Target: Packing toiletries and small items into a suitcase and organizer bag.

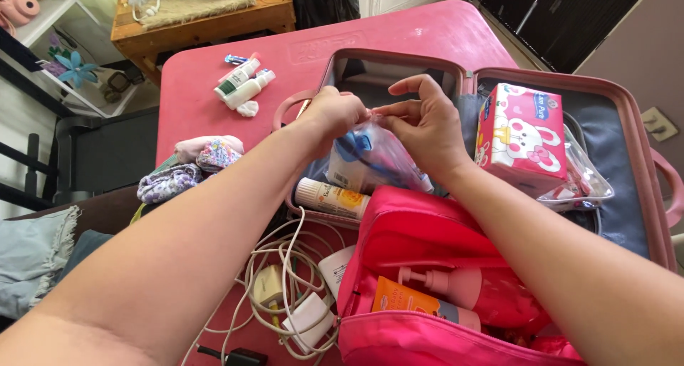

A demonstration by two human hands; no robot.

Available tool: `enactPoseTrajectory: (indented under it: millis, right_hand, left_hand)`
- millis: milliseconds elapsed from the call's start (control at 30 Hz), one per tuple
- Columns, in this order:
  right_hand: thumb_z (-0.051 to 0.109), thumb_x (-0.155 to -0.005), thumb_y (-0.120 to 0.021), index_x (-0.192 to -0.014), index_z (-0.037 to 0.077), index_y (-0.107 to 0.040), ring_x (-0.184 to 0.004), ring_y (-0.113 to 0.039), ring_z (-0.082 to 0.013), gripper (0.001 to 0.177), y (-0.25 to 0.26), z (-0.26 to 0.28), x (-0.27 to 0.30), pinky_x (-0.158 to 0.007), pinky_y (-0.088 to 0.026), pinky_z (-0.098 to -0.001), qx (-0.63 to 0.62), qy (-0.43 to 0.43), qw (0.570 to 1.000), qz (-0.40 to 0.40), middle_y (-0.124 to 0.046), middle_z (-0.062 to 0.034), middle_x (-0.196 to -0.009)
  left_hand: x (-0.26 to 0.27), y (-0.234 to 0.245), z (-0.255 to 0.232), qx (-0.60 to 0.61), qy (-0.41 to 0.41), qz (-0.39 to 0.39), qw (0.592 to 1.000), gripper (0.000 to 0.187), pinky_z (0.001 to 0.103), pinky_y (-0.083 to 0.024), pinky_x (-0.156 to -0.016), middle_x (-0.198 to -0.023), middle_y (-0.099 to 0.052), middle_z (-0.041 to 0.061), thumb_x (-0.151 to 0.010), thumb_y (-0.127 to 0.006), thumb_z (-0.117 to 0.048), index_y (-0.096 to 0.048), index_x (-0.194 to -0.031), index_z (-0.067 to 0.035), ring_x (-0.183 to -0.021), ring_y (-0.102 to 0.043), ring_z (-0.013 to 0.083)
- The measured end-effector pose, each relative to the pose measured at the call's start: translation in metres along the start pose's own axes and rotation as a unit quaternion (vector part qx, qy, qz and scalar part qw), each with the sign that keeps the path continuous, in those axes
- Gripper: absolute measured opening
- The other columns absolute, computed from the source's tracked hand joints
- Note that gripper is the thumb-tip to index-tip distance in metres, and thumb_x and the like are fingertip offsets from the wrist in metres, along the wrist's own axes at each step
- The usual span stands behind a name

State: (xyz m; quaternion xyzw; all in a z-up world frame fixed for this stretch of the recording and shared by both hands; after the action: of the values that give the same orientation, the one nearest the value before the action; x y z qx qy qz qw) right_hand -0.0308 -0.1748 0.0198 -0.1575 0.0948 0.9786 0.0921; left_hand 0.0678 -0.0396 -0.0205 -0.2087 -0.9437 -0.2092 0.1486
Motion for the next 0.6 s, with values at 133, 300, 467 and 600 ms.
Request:
enactPoseTrajectory:
  millis: [133,300,467,600]
  right_hand:
    - [-0.001,-0.091,-0.076,-0.126,0.004,-0.047,-0.096,-0.076,-0.0131,0.046,-0.003,0.005,-0.008,-0.083,-0.060,-0.0236,-0.004,-0.039,0.999,0.010,-0.077,-0.0127,-0.103]
    - [0.004,-0.078,-0.085,-0.131,0.002,-0.045,-0.093,-0.075,-0.0154,0.067,-0.005,-0.020,-0.018,-0.084,-0.060,-0.0282,-0.041,-0.151,0.987,0.033,-0.075,-0.0152,-0.101]
    - [0.008,-0.077,-0.086,-0.132,0.001,-0.046,-0.094,-0.073,-0.0164,0.068,-0.005,-0.043,-0.015,-0.083,-0.059,-0.0291,-0.034,-0.208,0.978,-0.005,-0.075,-0.0145,-0.103]
    - [0.004,-0.074,-0.083,-0.127,0.000,-0.049,-0.088,-0.075,-0.0186,0.063,-0.009,-0.067,-0.013,-0.078,-0.061,-0.0303,-0.078,-0.241,0.966,-0.042,-0.074,-0.0139,-0.099]
  left_hand:
    - [-0.011,-0.002,0.019,0.022,0.031,0.047,0.998,0.055,0.038,-0.055,-0.079,-0.106,-0.074,0.019,-0.077,-0.075,-0.015,-0.072,-0.123,0.015,-0.092,-0.071,0.0239]
    - [-0.012,0.004,0.017,0.069,-0.012,0.059,0.996,0.069,0.030,-0.057,-0.086,-0.110,-0.073,0.015,-0.077,-0.082,-0.008,-0.049,-0.137,0.002,-0.098,-0.073,0.0178]
    - [-0.008,0.010,0.011,0.055,-0.089,0.057,0.993,0.071,0.028,-0.061,-0.082,-0.109,-0.075,0.017,-0.078,-0.082,-0.008,-0.045,-0.138,0.003,-0.095,-0.076,0.0192]
    - [0.009,0.015,0.006,0.039,-0.132,0.050,0.989,0.075,0.028,-0.063,-0.077,-0.104,-0.079,0.017,-0.078,-0.083,-0.010,-0.039,-0.138,0.004,-0.090,-0.078,0.0188]
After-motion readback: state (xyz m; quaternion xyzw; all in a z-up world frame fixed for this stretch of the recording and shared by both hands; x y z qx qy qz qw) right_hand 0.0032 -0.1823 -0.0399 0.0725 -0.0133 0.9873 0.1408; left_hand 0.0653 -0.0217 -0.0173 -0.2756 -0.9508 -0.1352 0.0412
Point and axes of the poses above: each hand's wrist, its own x-axis away from the middle knuckle, its own y-axis out of the back of the hand, z = x × y, the point moved 10 cm from there along -x, towards the middle knuckle
